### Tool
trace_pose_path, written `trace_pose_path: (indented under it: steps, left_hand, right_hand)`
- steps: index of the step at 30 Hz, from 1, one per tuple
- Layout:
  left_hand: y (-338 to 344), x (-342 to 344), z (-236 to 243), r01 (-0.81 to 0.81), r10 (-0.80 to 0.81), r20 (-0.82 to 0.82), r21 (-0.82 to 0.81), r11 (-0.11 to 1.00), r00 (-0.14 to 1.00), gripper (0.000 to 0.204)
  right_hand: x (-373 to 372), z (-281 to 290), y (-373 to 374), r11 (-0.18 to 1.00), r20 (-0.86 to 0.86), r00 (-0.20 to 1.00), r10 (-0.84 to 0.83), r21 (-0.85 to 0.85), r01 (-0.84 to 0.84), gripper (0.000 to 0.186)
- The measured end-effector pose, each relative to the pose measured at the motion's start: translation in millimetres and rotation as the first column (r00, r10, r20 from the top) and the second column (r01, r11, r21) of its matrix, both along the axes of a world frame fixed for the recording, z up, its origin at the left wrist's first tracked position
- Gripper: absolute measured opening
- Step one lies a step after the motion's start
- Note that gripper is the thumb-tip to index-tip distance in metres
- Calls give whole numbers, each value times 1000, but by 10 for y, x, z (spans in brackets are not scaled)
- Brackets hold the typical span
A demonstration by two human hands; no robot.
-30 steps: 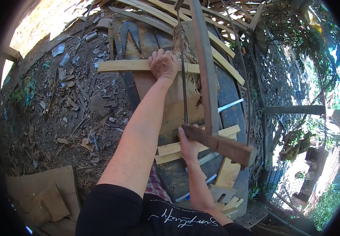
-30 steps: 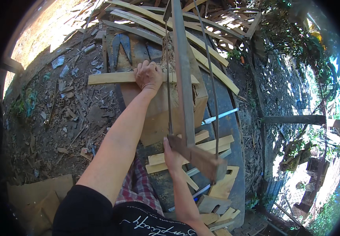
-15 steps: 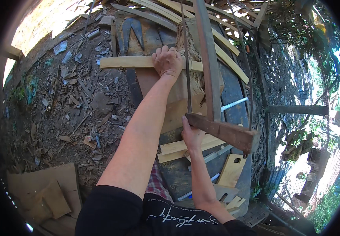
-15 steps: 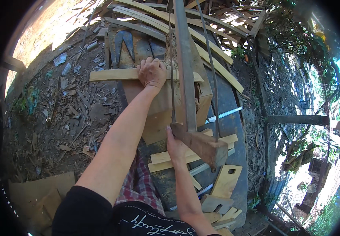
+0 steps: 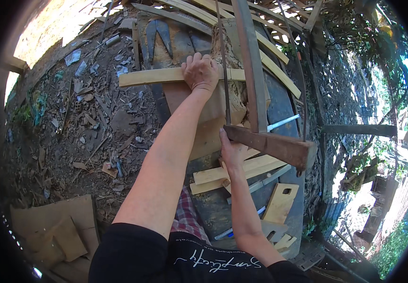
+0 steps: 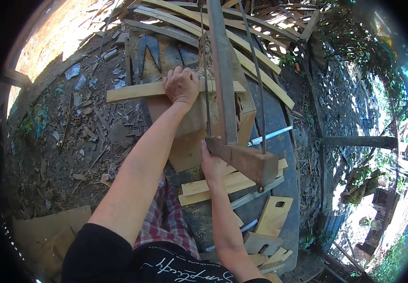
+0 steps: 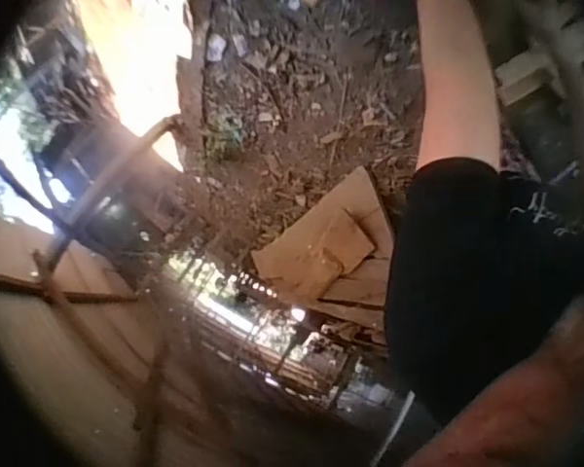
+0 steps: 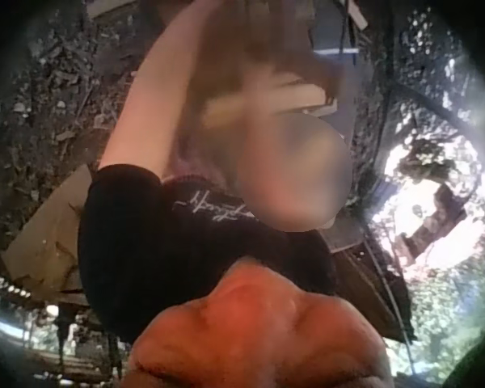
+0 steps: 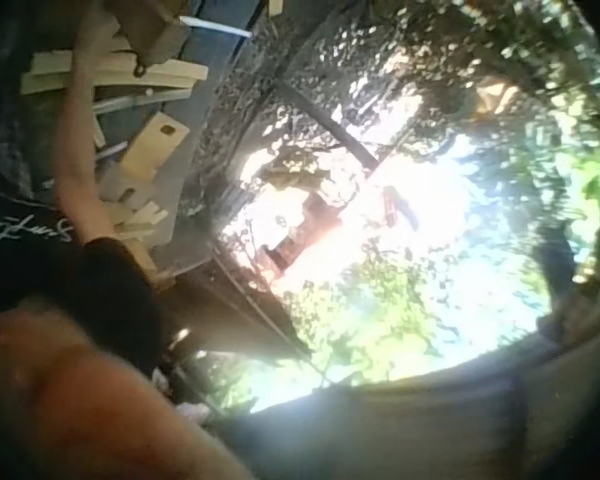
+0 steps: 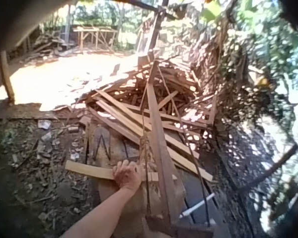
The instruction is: The person positions a wooden piece on a wood block and cuts it using a frame saw, then pauses to rearrange the wood pieces before continuing to saw.
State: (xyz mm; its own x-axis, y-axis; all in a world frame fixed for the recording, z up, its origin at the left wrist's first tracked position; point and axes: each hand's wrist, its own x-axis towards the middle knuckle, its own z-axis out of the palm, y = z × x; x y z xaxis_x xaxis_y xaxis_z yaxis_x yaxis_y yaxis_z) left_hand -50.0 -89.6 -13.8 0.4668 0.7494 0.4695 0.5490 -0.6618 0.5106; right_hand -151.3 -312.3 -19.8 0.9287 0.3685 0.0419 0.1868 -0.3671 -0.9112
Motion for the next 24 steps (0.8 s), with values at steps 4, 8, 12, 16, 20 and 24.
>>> trace_pose_path:
  steps: [4,8,12,16,20,24]
  left_hand:
    - [-60,4,26,21,-21,1,-35,999,1000,12]
    - [-65,-31,61,20,-20,8,2,1000,1000,10]
    - [-56,-57,42,32,-31,39,-19,999,999,10]
    - [-77,-43,28,57,-57,24,-28,998,998,10]
    - [-101,-15,46,5,-5,-3,-36,999,1000,9]
    - [-98,-12,67,-19,20,15,-59,998,1000,8]
  right_hand:
    - [-125,144,-76,985,-219,968,-120,-150,88,30]
    - [-136,366,10,987,-401,903,-156,-96,129,28]
    - [-55,250,162,977,-494,843,-214,-102,188,26]
    - [-23,15,155,982,-45,991,-123,-148,115,25]
    - [-73,-1,61,994,-119,989,-82,-85,72,23]
    - [-491,300,-144,987,-379,920,-102,78,142,23]
